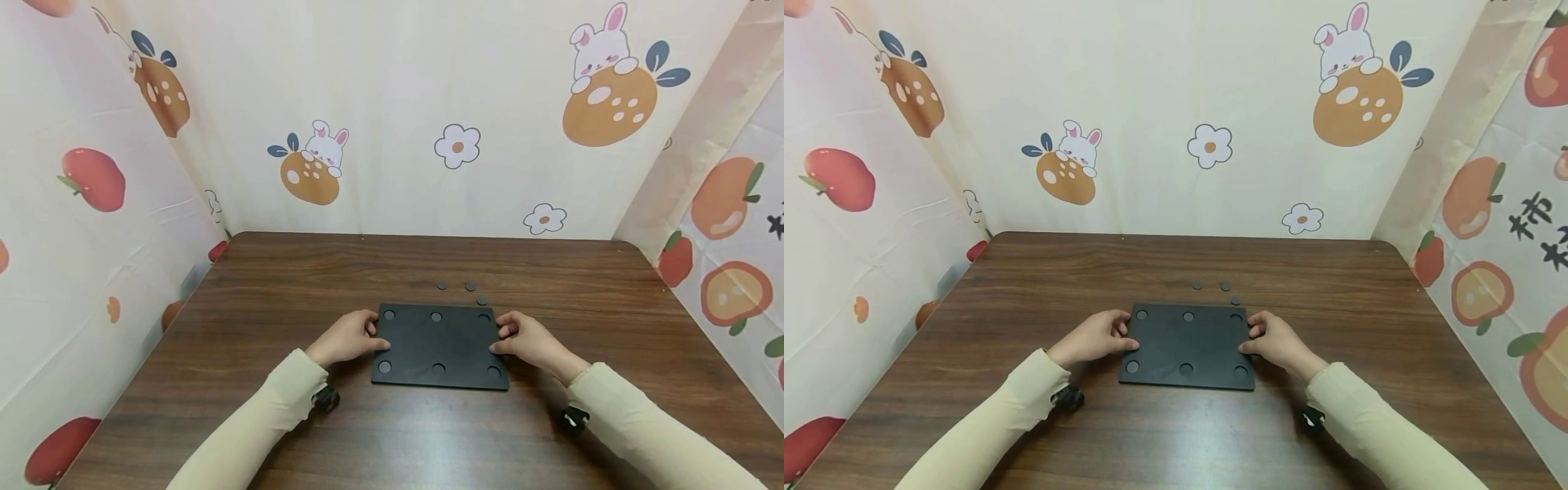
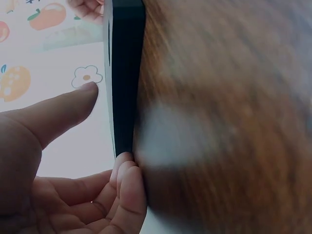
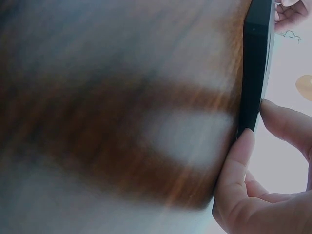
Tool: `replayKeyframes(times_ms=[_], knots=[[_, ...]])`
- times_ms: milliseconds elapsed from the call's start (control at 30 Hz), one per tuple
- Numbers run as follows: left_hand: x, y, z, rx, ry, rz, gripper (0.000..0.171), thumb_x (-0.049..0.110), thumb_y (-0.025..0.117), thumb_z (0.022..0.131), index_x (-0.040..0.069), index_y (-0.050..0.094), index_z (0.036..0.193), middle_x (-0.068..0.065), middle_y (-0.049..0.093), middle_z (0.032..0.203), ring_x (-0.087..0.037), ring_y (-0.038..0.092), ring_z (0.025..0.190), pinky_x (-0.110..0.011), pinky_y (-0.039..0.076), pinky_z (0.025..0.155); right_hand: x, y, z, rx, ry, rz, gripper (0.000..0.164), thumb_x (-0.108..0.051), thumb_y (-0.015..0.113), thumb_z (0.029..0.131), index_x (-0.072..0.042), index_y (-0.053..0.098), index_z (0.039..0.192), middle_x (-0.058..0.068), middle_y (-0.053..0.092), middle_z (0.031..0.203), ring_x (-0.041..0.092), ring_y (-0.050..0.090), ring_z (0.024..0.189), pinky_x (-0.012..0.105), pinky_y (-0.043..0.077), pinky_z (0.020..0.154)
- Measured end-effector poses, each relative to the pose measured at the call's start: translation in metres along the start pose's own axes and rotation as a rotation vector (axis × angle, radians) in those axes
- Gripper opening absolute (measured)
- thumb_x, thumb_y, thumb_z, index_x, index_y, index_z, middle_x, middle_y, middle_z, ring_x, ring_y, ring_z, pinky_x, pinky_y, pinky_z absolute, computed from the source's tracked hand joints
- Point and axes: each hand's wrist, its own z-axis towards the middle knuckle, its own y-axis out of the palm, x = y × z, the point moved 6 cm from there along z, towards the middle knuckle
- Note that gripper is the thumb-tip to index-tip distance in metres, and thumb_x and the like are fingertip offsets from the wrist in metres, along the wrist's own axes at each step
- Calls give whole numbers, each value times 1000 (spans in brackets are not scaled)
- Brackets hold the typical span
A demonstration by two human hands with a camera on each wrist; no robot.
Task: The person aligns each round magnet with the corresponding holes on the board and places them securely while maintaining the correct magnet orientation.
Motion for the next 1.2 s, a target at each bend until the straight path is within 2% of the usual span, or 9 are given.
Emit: replayKeyframes(times_ms=[633,767,900,1033,1200], knots=[[0,3,0,-34,11,-15,68,20,81,82,-4,49,137,-3,58,95,-13,52,81,-31,45,77,0,0,0,-10,6,-15,61,-17,78,83,4,48,131,12,54,105,23,50,93,33,42,75],[2,2,-1,-28,44,-3,65,18,80,82,-6,50,135,-4,58,95,-12,53,82,-30,45,77,1,-2,0,-25,-5,-27,62,-19,77,83,5,47,132,12,54,106,22,51,91,32,43,73],[3,1,-2,-20,67,20,63,17,80,82,-8,51,133,-3,58,94,-12,53,82,-29,46,76,3,-2,2,-58,-6,32,62,-19,74,87,7,45,135,12,55,106,19,57,90,32,52,75],[2,1,-1,-19,43,2,65,18,80,82,-6,51,135,-3,59,95,-13,53,84,-32,46,79,6,-3,4,-87,-8,120,61,-22,68,92,8,43,138,14,58,109,16,64,93,32,57,82],[-1,4,1,-18,32,-3,66,20,81,81,-4,51,135,-2,59,95,-13,53,84,-32,46,78,5,-8,4,-84,-41,119,58,-26,65,95,10,46,137,18,63,115,16,66,92,31,57,81]])
